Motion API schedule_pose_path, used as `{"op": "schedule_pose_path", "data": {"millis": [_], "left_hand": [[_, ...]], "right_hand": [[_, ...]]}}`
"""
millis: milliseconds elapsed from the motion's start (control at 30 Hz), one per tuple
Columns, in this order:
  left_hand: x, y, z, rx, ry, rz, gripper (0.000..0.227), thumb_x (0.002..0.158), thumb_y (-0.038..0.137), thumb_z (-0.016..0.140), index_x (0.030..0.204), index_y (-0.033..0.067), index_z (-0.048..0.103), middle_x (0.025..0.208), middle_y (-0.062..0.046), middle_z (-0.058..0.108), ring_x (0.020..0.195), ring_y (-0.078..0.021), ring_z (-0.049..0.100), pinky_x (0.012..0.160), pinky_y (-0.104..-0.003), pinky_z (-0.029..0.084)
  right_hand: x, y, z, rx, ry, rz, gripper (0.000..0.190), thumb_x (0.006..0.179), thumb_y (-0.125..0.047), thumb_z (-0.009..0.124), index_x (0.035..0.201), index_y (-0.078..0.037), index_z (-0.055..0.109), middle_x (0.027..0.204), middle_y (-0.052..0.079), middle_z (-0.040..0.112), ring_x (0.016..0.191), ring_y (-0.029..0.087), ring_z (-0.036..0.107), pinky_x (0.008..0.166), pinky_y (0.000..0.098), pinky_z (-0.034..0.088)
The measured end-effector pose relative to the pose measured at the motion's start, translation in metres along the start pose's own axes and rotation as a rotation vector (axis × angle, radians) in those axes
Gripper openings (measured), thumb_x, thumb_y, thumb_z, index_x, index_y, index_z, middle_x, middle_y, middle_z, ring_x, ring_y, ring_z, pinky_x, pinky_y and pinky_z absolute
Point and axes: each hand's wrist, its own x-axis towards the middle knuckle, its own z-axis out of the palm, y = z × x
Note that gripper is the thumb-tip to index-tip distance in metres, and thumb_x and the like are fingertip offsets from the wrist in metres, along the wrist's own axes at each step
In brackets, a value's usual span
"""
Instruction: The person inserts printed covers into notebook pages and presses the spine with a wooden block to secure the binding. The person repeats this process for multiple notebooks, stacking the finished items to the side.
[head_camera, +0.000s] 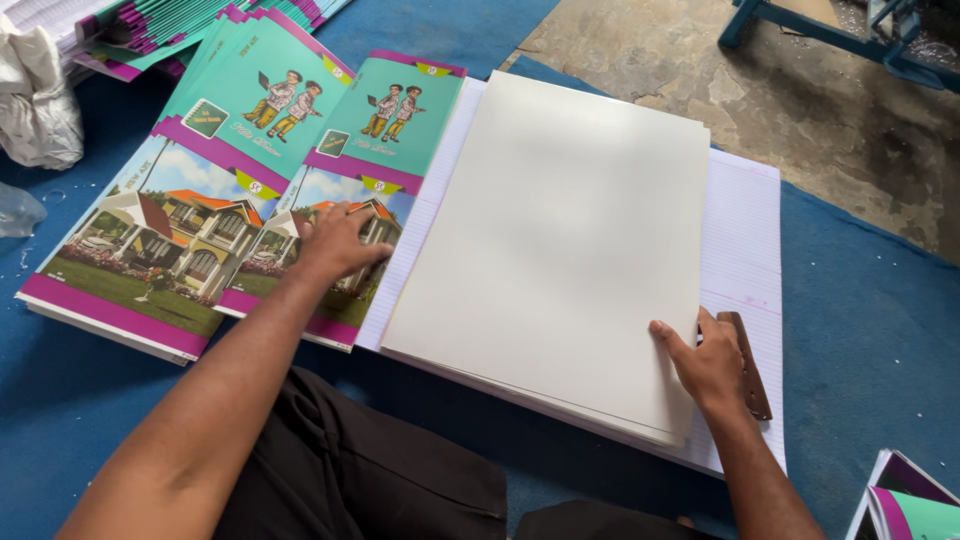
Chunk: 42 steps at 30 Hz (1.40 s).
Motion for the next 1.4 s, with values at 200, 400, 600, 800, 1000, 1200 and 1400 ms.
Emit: {"op": "schedule_pose_path", "data": {"millis": [200, 400, 600, 800, 1000, 1200, 1400], "left_hand": [[0.0, 0.008, 0.015, 0.012, 0.027, 0.043, 0.085, 0.08, 0.059, 0.074, 0.151, 0.0192, 0.048, 0.165, -0.012, 0.028, 0.155, -0.0321, 0.019, 0.118, -0.067, 0.02], [-0.002, 0.022, 0.015, -0.001, 0.17, 0.103, 0.074, 0.087, 0.054, 0.072, 0.147, 0.0158, 0.052, 0.155, -0.014, 0.04, 0.149, -0.0329, 0.027, 0.119, -0.066, 0.019], [-0.006, 0.061, 0.006, -0.198, 0.257, 0.124, 0.046, 0.097, 0.04, 0.062, 0.13, 0.0091, 0.066, 0.137, -0.015, 0.059, 0.136, -0.0338, 0.045, 0.11, -0.055, 0.039], [-0.008, 0.091, -0.01, -0.413, 0.213, 0.102, 0.047, 0.097, 0.039, 0.06, 0.128, 0.0039, 0.066, 0.122, -0.019, 0.067, 0.113, -0.038, 0.063, 0.098, -0.05, 0.047], [0.001, 0.105, -0.006, -0.905, -0.058, -0.029, 0.036, 0.089, 0.028, 0.074, 0.111, -0.0009, 0.075, 0.094, -0.014, 0.077, 0.075, -0.022, 0.071, 0.061, -0.038, 0.057], [-0.005, 0.117, 0.017, -0.892, -0.004, -0.039, 0.034, 0.079, 0.017, 0.08, 0.108, 0.0022, 0.072, 0.092, -0.012, 0.076, 0.073, -0.0207, 0.073, 0.06, -0.037, 0.061], [-0.011, 0.133, 0.036, -0.649, 0.094, 0.017, 0.026, 0.077, 0.019, 0.082, 0.099, 0.0064, 0.077, 0.095, -0.01, 0.078, 0.088, -0.0229, 0.075, 0.084, -0.035, 0.058]], "right_hand": [[-0.007, -0.009, -0.009, -0.059, 0.062, -0.029, 0.071, 0.082, -0.055, 0.076, 0.129, -0.003, 0.067, 0.114, 0.026, 0.059, 0.091, 0.038, 0.068, 0.069, 0.0523, 0.062], [-0.013, -0.027, -0.022, 0.238, 0.075, 0.01, 0.07, 0.084, -0.036, 0.079, 0.134, 0.005, 0.052, 0.098, 0.021, 0.066, 0.072, 0.033, 0.074, 0.061, 0.0409, 0.062], [-0.01, -0.027, -0.037, 0.807, -0.043, 0.022, 0.064, 0.087, -0.018, 0.072, 0.14, 0.002, 0.042, 0.101, 0.025, 0.066, 0.081, 0.027, 0.074, 0.065, 0.0373, 0.065], [-0.001, -0.016, -0.037, 0.973, -0.103, 0.159, 0.064, 0.086, -0.016, 0.07, 0.145, -0.006, 0.048, 0.119, 0.015, 0.067, 0.106, 0.024, 0.071, 0.083, 0.0358, 0.064], [-0.005, -0.016, -0.048, 0.916, -0.144, 0.222, 0.067, 0.086, -0.016, 0.069, 0.148, -0.006, 0.047, 0.122, 0.023, 0.068, 0.107, 0.026, 0.071, 0.084, 0.0357, 0.063], [-0.016, -0.026, -0.066, 0.622, -0.04, 0.247, 0.078, 0.086, -0.009, 0.068, 0.156, -0.007, 0.033, 0.113, 0.032, 0.069, 0.09, 0.033, 0.074, 0.072, 0.0435, 0.063], [-0.016, -0.013, -0.086, 0.489, 0.022, 0.17, 0.051, 0.1, -0.022, 0.056, 0.149, -0.006, 0.055, 0.116, 0.027, 0.071, 0.096, 0.032, 0.073, 0.08, 0.0424, 0.061]]}}
